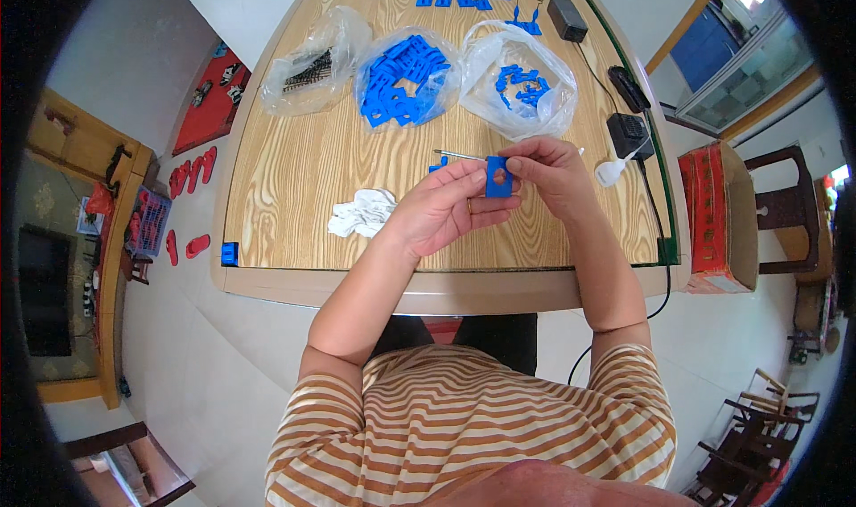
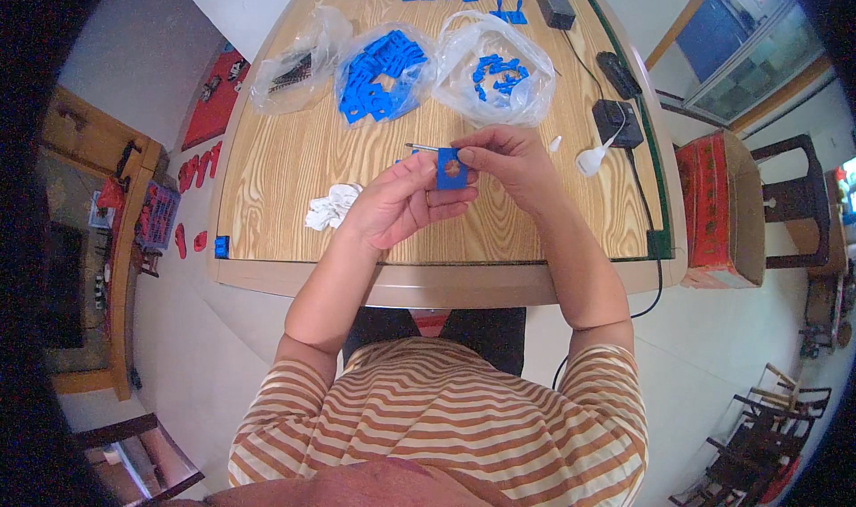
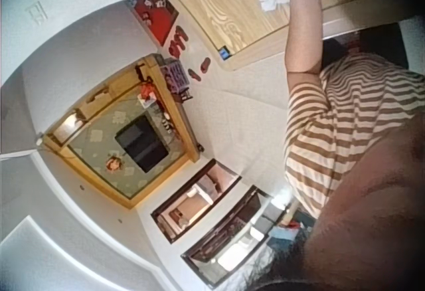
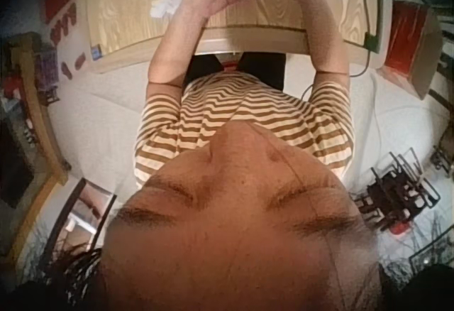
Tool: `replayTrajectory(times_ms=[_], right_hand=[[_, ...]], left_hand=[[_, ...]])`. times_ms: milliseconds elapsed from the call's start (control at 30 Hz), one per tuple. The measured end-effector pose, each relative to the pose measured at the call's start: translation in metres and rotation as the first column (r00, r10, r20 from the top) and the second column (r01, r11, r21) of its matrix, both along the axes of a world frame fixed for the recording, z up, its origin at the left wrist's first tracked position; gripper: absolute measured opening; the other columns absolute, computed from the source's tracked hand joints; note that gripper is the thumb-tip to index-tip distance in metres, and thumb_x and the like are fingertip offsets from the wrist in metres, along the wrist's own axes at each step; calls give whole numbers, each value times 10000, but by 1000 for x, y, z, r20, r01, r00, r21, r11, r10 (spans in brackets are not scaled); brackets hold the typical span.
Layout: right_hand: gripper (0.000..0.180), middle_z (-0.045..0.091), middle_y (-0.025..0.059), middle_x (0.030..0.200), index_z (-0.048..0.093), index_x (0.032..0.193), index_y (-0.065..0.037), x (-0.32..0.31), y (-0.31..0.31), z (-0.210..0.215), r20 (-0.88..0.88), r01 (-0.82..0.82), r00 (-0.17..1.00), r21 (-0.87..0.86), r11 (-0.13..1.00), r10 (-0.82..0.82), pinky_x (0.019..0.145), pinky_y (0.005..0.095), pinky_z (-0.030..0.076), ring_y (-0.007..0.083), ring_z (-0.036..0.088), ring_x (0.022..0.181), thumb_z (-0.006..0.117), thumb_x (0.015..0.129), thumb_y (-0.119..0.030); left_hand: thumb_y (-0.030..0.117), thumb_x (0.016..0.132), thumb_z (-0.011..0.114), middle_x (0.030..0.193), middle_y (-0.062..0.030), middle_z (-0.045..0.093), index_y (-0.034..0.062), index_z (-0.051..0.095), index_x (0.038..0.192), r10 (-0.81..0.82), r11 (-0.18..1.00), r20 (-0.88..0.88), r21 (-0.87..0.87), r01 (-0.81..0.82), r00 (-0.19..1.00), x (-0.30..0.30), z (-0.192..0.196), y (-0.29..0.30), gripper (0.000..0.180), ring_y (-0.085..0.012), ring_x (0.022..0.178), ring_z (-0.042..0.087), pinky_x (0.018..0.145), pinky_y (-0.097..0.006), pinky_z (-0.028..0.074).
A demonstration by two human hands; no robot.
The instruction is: The person assembles plastic parts by fitting a component into a square base, applying adhesive from a squeeze bottle, and joining another plastic piece onto it by hand.
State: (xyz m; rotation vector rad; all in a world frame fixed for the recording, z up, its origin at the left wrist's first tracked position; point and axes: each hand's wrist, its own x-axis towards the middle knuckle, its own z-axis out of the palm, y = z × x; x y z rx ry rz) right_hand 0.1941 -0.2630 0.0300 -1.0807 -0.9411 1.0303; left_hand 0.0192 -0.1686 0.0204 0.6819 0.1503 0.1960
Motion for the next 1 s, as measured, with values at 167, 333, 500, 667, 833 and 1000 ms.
replayTrajectory(times_ms=[167, 333, 500, 667, 833, 1000], right_hand=[[177, 672, 45, 827, 664, 974, 23, -4, -2, -1, 112, 29, 993, -21, 999, -27, 662, 231, 477, 91, 597, 721, 653, 825, -71], [165, 650, 43, 904, 656, 1002, -1, -10, -2, 3, 262, 17, 964, 92, 996, -41, 712, 235, 467, 101, 587, 793, 613, 856, -63], [209, 590, 89, 946, 643, 1064, -37, -19, -17, 35, 521, 65, 827, 286, 956, -212, 735, 274, 460, 161, 577, 812, 532, 910, -124], [466, 593, 137, 1031, 605, 1149, 6, -57, -69, 100, 421, -204, 903, 254, 945, 81, 783, 317, 463, 193, 580, 820, 462, 937, -383], [376, 616, 212, 953, 647, 1082, -169, -91, -82, 127, 243, -297, 950, 524, 798, 194, 589, 293, 438, 180, 548, 643, 369, 978, -400], [486, 533, 263, 1011, 573, 1197, -47, -88, -44, 159, 558, -702, 710, 607, 372, 429, 535, 266, 444, 175, 493, 616, 388, 959, -430]], left_hand=[[261, 920, 543, 1142, -133, 594, 54, 465, 1208, 6, 1000, 71, -9, -6, 997, 1, -9, -4, 363, -273, 1041, 600, 870, -397, 499], [187, 938, 507, 1151, -132, 588, 55, 489, 1195, 5, 997, 175, -78, 9, 985, -2, -25, 8, 290, -264, 1045, 596, 889, -414, 491], [188, 936, 505, 1186, -164, 562, 57, 445, 1240, 92, 991, 212, -116, -68, 973, -7, -26, 16, 336, -275, 1049, 588, 921, -418, 471], [192, 929, 517, 1172, -159, 566, 55, 441, 1252, 77, 993, 205, -106, -56, 976, -8, -23, 13, 359, -276, 1053, 582, 926, -421, 465], [187, 925, 521, 1150, -147, 574, 46, 441, 1259, 47, 995, 248, -92, -25, 968, -10, -23, 11, 371, -270, 1048, 583, 920, -421, 469], [180, 919, 528, 1143, -143, 577, 40, 448, 1263, 47, 997, 244, -76, -29, 969, -5, -21, 10, 380, -268, 1040, 587, 919, -420, 469]])
